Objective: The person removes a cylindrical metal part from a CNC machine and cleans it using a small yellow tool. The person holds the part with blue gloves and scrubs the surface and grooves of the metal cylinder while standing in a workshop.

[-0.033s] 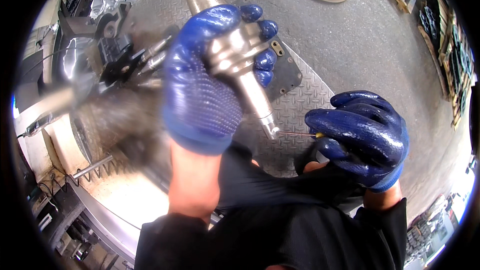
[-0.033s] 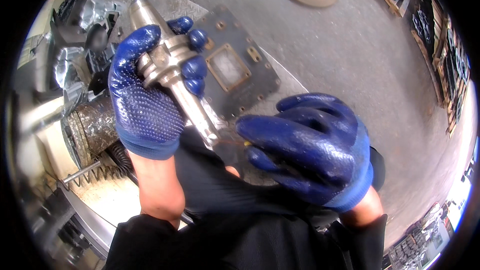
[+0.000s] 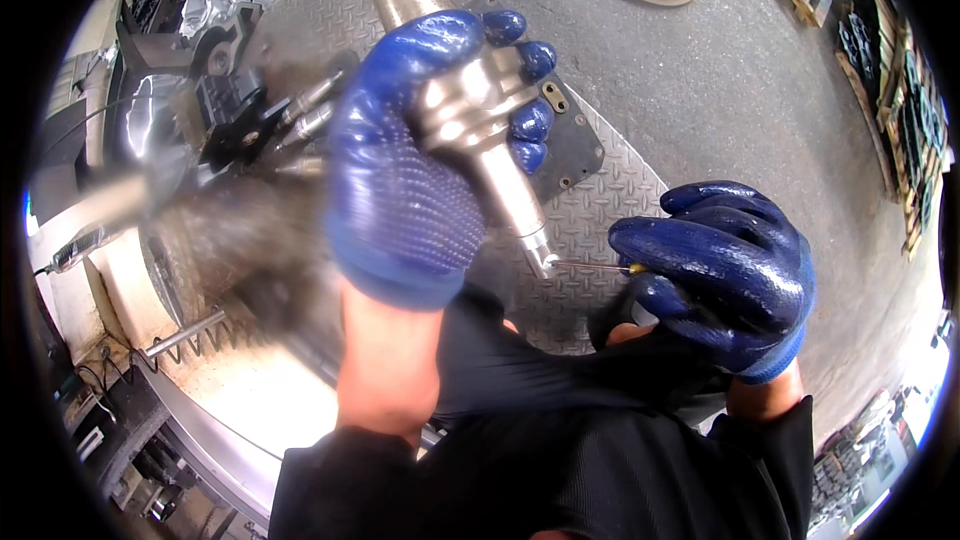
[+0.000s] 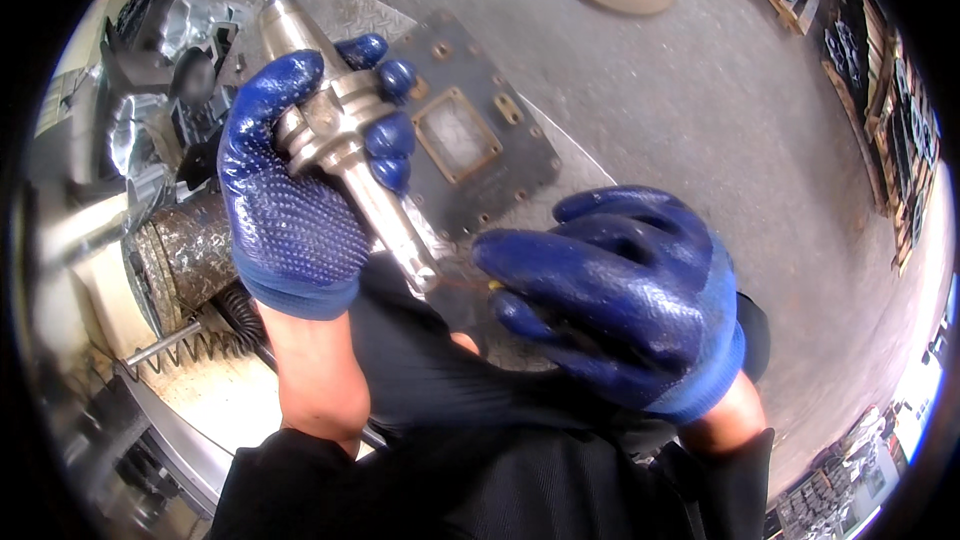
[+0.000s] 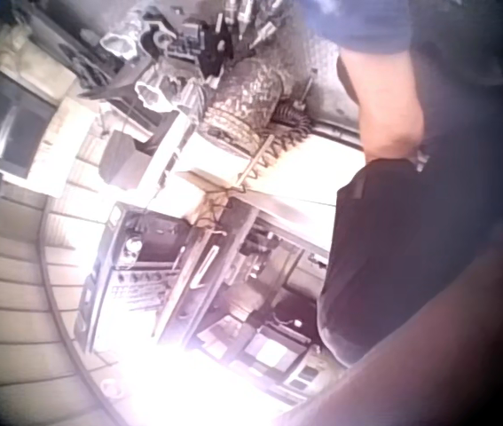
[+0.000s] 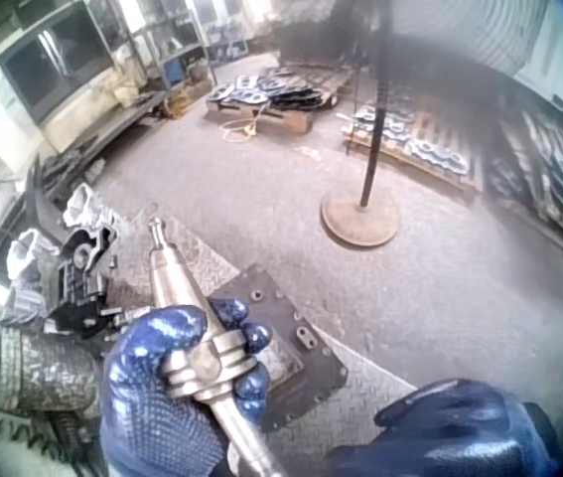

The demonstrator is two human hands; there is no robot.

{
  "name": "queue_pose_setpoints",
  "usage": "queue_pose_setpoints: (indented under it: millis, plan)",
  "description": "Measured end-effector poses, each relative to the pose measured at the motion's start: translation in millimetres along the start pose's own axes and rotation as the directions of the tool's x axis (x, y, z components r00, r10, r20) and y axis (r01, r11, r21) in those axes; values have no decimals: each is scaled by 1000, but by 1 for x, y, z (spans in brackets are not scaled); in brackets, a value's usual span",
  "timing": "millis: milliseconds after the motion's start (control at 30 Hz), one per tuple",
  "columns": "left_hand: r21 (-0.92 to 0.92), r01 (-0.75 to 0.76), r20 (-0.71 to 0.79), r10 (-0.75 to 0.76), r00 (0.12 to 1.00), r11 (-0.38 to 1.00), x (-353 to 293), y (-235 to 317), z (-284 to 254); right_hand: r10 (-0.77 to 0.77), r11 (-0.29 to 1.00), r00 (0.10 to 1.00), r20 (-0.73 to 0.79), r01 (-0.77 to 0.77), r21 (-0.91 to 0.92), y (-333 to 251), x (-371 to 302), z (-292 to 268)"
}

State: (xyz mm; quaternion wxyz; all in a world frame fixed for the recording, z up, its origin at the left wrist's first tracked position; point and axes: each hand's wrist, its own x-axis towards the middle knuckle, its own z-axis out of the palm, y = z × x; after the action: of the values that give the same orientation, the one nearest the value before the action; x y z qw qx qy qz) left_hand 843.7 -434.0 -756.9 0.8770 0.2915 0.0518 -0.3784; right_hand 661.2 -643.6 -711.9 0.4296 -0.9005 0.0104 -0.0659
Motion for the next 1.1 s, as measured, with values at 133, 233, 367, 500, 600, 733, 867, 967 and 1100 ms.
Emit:
queue_pose_setpoints:
  millis: [133,233,367,500,600,733,867,967,1100]
  plan:
    - [31,-28,-45,30,999,999,-4,-3,-6,-22,1000,1000,-2,22,-13,1,1,1]
    - [69,-58,-70,62,996,996,-8,-4,-9,-41,998,999,-9,41,-38,2,0,2]
    - [155,-114,-66,126,990,981,-11,-4,-10,-75,984,997,-10,73,-161,1,-1,5]
    - [306,-199,4,208,978,931,-5,-12,-1,-108,956,994,-14,100,-276,-5,3,11]
    - [390,-256,49,258,965,885,-2,-17,6,26,992,999,29,-22,-122,-7,6,12]
    - [413,-304,111,283,952,858,-2,-23,8,95,994,995,24,-96,42,-1,6,19]
    - [365,-297,154,258,954,882,-5,-24,16,8,996,1000,3,-8,-85,6,6,23]
    - [303,-304,93,289,953,903,-4,-28,14,149,987,988,37,-151,55,1,6,24]
    - [370,-409,153,379,913,834,0,-28,1,332,863,936,117,-352,363,0,-2,29]
